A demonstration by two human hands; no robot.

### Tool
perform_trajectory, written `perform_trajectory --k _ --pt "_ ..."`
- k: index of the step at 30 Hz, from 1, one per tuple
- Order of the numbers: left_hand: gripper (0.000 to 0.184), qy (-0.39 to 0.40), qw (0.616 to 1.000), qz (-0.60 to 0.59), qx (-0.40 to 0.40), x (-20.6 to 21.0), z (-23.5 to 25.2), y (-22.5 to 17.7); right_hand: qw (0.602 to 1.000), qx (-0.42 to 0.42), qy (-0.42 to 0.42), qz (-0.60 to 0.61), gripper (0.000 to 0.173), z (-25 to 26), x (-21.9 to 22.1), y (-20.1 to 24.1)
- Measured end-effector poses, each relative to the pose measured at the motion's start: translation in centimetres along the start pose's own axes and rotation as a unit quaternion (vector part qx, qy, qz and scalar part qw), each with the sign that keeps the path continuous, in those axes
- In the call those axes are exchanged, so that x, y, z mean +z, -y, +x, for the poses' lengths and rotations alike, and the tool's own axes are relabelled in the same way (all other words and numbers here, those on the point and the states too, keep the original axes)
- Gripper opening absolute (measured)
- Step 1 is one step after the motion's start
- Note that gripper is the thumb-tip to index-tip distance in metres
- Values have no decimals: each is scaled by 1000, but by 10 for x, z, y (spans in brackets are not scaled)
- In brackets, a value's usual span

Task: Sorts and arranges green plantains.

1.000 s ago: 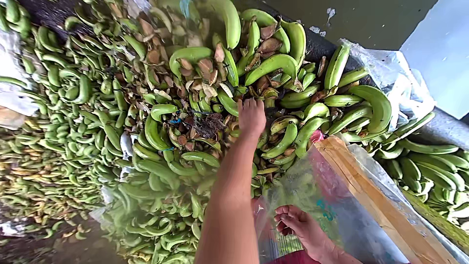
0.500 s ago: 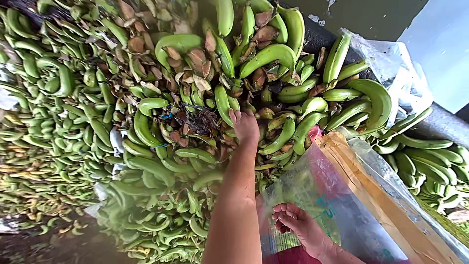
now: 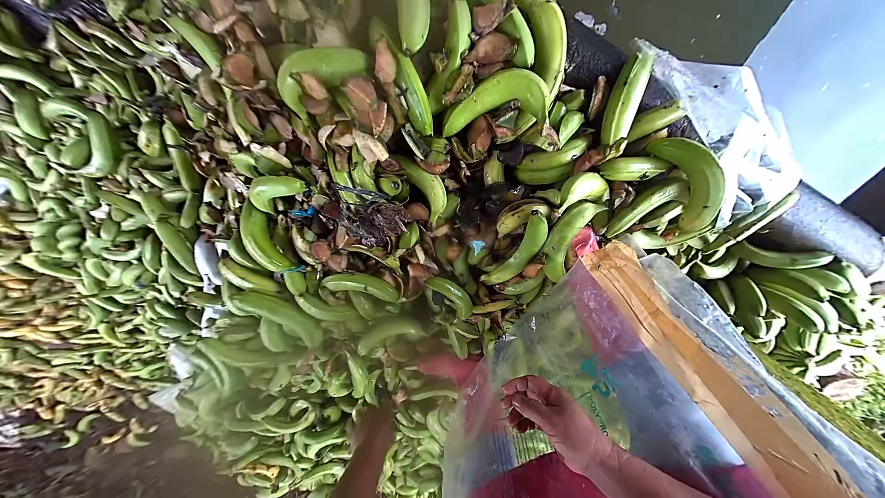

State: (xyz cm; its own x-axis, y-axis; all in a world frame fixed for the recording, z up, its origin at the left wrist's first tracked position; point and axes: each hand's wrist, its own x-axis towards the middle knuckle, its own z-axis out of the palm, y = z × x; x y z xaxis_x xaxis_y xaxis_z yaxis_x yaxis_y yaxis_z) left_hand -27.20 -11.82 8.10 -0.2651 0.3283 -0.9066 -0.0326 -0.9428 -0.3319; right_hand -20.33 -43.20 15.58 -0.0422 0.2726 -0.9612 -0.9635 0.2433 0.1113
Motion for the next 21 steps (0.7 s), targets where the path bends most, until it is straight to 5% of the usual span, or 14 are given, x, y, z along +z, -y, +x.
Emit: perform_trajectory --k 2,5,7,9,16,21 --pt "62 -150 978 -80 124 -83 -21 -75 1000 -2 1 -1 17 -1 -2 2" --pt "66 -318 883 -161 304 -177 -37 -187 1000 -11 -3 7 16 0 -5 5" --pt "76 -362 844 -173 355 -219 -44 -248 1000 -20 -5 15 16 -1 -6 5" --pt "88 -337 872 -137 329 -244 -50 -291 999 -28 -10 25 15 -3 -6 3" --pt "93 -292 914 -130 249 -209 -49 -308 999 -11 5 47 13 0 -5 -2" --pt "93 -249 893 -239 289 -199 -36 -299 999 -16 -4 33 12 2 -4 -2"
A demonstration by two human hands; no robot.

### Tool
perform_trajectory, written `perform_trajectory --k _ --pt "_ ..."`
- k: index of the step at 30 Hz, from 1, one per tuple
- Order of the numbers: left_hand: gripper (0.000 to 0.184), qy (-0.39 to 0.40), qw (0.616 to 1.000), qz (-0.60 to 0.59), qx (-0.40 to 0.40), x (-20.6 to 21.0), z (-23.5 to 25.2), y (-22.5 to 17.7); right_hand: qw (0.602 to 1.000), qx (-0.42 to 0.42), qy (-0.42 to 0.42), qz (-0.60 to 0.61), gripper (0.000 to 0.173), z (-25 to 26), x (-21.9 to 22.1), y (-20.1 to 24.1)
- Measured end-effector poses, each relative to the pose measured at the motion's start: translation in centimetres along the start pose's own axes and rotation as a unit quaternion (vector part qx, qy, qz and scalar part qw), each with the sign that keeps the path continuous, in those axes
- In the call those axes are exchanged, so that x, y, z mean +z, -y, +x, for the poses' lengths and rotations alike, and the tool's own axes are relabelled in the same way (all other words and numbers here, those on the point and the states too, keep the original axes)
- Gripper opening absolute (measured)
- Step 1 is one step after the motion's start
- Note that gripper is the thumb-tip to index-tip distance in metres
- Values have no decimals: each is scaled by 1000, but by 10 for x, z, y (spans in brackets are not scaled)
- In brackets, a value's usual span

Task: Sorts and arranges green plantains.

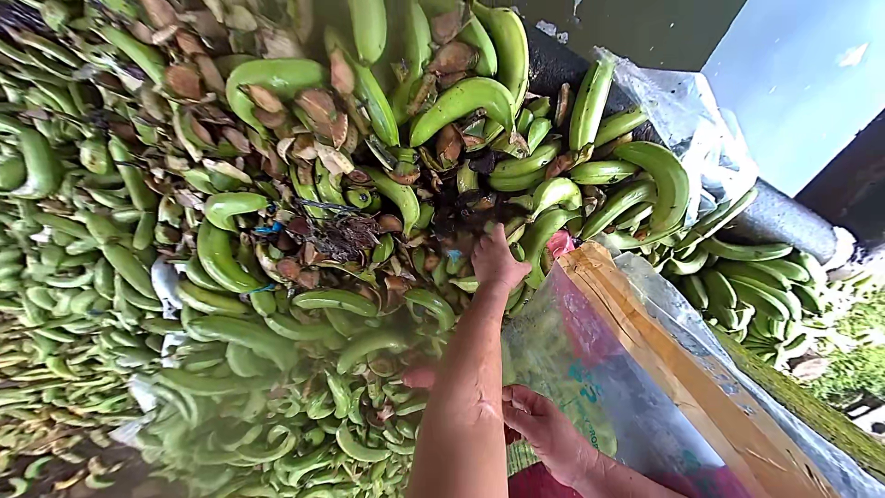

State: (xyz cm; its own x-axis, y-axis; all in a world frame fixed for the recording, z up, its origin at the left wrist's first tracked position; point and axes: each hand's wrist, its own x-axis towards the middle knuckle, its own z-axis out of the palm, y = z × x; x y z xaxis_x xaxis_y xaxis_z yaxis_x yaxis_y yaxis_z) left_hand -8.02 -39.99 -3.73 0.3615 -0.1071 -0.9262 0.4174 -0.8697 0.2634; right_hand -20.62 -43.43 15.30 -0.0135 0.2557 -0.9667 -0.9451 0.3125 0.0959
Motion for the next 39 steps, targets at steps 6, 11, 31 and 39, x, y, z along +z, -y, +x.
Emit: perform_trajectory --k 6,11,31,39 --pt "90 -87 994 -44 53 -21 -72 118 1000 19 3 -13 16 2 2 1" --pt "94 121 916 228 -307 -36 -207 284 999 21 16 -18 18 -2 3 9" --pt "101 -28 952 182 244 8 42 -48 998 -27 30 46 14 -25 -2 29" --pt "106 17 966 137 218 0 51 -48 998 -41 28 30 15 -22 -5 15"
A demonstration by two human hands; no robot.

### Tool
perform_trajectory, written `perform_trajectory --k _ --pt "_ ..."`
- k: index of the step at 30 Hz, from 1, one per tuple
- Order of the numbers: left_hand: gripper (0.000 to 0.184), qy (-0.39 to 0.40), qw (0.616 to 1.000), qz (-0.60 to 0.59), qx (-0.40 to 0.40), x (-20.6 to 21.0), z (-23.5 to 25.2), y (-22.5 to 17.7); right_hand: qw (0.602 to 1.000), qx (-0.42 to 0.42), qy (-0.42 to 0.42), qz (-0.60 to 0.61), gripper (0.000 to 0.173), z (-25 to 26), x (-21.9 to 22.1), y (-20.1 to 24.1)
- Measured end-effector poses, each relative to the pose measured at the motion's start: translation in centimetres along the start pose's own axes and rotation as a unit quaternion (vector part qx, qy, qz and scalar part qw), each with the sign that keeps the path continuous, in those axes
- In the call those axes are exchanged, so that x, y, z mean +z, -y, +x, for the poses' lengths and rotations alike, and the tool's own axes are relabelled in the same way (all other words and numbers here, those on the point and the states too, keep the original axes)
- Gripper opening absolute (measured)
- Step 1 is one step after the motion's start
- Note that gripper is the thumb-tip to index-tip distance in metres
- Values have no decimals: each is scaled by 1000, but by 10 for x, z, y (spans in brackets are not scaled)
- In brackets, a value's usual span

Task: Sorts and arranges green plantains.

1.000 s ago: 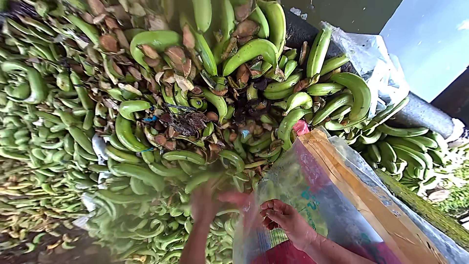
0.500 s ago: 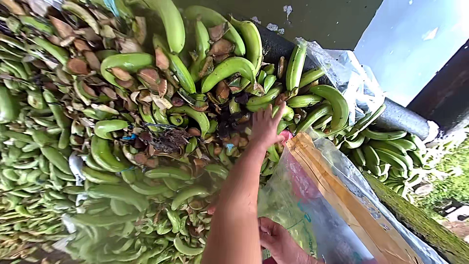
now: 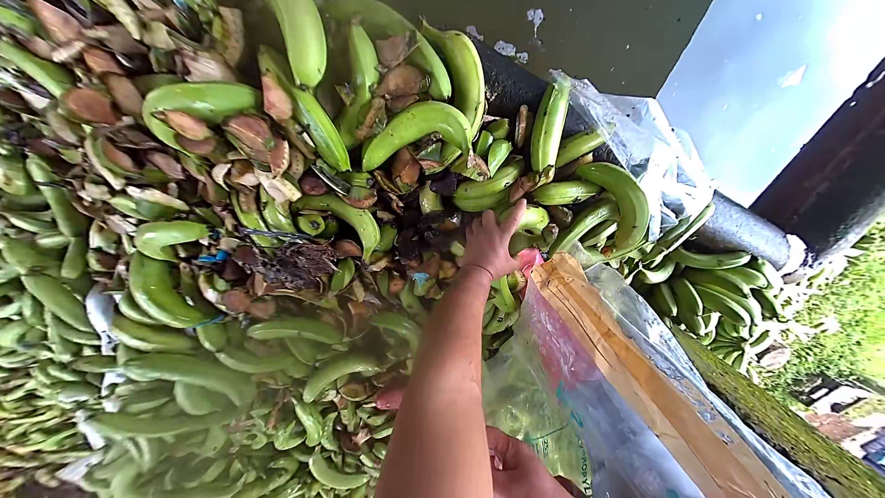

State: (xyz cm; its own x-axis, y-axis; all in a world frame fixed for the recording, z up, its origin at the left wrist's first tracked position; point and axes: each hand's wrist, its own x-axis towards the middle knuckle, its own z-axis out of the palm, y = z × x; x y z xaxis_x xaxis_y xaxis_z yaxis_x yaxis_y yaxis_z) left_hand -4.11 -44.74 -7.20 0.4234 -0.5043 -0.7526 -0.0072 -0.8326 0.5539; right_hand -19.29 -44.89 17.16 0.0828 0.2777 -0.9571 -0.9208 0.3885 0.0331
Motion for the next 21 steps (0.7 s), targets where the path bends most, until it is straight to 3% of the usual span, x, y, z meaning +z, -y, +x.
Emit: perform_trajectory --k 10,13,16,18,21 --pt "112 32 998 -35 -45 -5 -19 -10 998 -6 -24 -52 19 14 -3 -34" --pt "114 -40 985 -155 -61 -5 -46 11 998 21 -25 -56 18 25 -9 -51" --pt "113 -207 915 -335 -83 -7 -84 51 996 35 -33 -76 19 32 -11 -56" --pt "109 -300 835 -445 -119 -2 -124 90 994 35 -38 -100 21 36 -9 -57" --pt "85 -402 699 -547 -226 17 -207 152 989 25 -53 -136 22 43 -5 -58"
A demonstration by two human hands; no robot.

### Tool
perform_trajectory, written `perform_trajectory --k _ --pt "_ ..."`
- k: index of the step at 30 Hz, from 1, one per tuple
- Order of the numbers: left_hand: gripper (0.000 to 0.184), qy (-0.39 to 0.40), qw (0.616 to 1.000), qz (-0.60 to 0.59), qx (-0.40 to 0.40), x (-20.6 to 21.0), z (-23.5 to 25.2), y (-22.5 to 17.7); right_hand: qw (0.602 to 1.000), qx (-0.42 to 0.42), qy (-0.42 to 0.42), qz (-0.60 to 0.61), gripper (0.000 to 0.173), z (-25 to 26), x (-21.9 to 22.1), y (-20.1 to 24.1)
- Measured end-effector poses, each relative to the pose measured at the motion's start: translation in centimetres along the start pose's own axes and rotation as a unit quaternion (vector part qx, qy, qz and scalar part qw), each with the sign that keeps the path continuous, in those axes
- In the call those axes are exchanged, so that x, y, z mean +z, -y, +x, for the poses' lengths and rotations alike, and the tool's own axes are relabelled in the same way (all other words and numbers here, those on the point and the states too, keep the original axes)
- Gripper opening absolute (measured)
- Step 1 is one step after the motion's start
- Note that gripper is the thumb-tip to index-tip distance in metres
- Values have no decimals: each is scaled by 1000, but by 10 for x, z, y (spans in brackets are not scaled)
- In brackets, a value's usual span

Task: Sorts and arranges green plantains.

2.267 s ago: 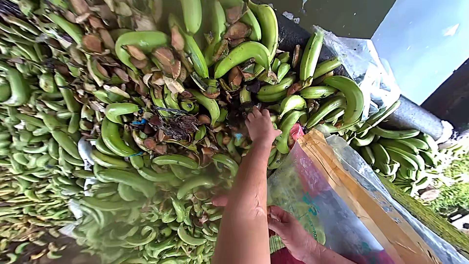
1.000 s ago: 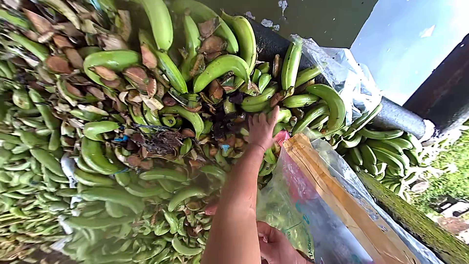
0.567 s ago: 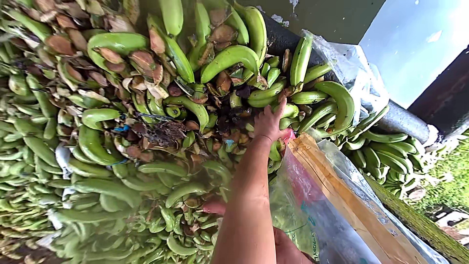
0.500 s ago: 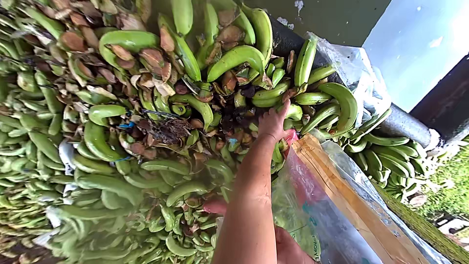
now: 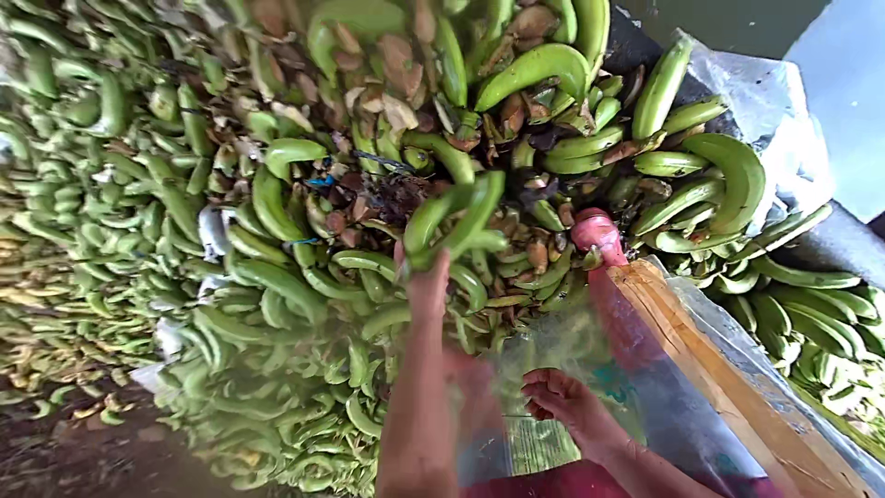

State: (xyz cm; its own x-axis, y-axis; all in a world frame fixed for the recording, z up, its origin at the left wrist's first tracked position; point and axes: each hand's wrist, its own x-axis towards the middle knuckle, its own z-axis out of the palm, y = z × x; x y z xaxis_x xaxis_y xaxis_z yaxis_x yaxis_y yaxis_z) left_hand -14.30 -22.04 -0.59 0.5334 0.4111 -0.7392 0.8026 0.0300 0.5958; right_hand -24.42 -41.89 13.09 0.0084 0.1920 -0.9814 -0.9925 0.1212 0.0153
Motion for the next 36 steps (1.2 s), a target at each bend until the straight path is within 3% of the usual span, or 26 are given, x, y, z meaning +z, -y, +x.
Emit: perform_trajectory --k 3,6,9,11,15,17,19,22,25,27,29,32,36 --pt "72 -187 973 4 -136 -133 -34 30 998 -4 -37 -49 21 11 2 -6" --pt "75 -370 896 -3 -247 -279 -111 85 990 13 -87 -111 24 21 3 -10" --pt "89 -456 793 57 -399 -385 -234 118 974 19 -137 -180 30 27 0 -8" --pt "87 -462 750 81 -466 -421 -319 127 966 16 -165 -199 31 28 -1 -6" --pt "60 -402 737 116 -531 -419 -423 142 974 -24 -184 -129 17 18 13 9" --pt "57 -368 758 61 -536 -401 -435 145 984 -54 -150 -75 23 10 23 20" --pt "62 -301 803 25 -513 -382 -425 139 991 -91 -97 -29 35 3 42 40" --pt "62 -184 905 35 -381 -361 -389 129 984 -170 -55 9 35 -3 92 91" --pt "57 -89 973 18 -211 -340 -354 94 960 -249 -29 -123 25 -28 148 144" --pt "55 -38 992 3 -124 -329 -345 70 887 -273 -54 -368 32 -57 181 154" --pt "54 7 998 -3 -69 -325 -344 55 777 -204 -96 -587 43 -98 223 134" --pt "53 53 998 21 -19 -324 -341 48 670 -34 -48 -740 45 -124 236 100" --pt "52 80 994 71 -20 -328 -329 46 497 40 64 -865 50 -115 231 58"
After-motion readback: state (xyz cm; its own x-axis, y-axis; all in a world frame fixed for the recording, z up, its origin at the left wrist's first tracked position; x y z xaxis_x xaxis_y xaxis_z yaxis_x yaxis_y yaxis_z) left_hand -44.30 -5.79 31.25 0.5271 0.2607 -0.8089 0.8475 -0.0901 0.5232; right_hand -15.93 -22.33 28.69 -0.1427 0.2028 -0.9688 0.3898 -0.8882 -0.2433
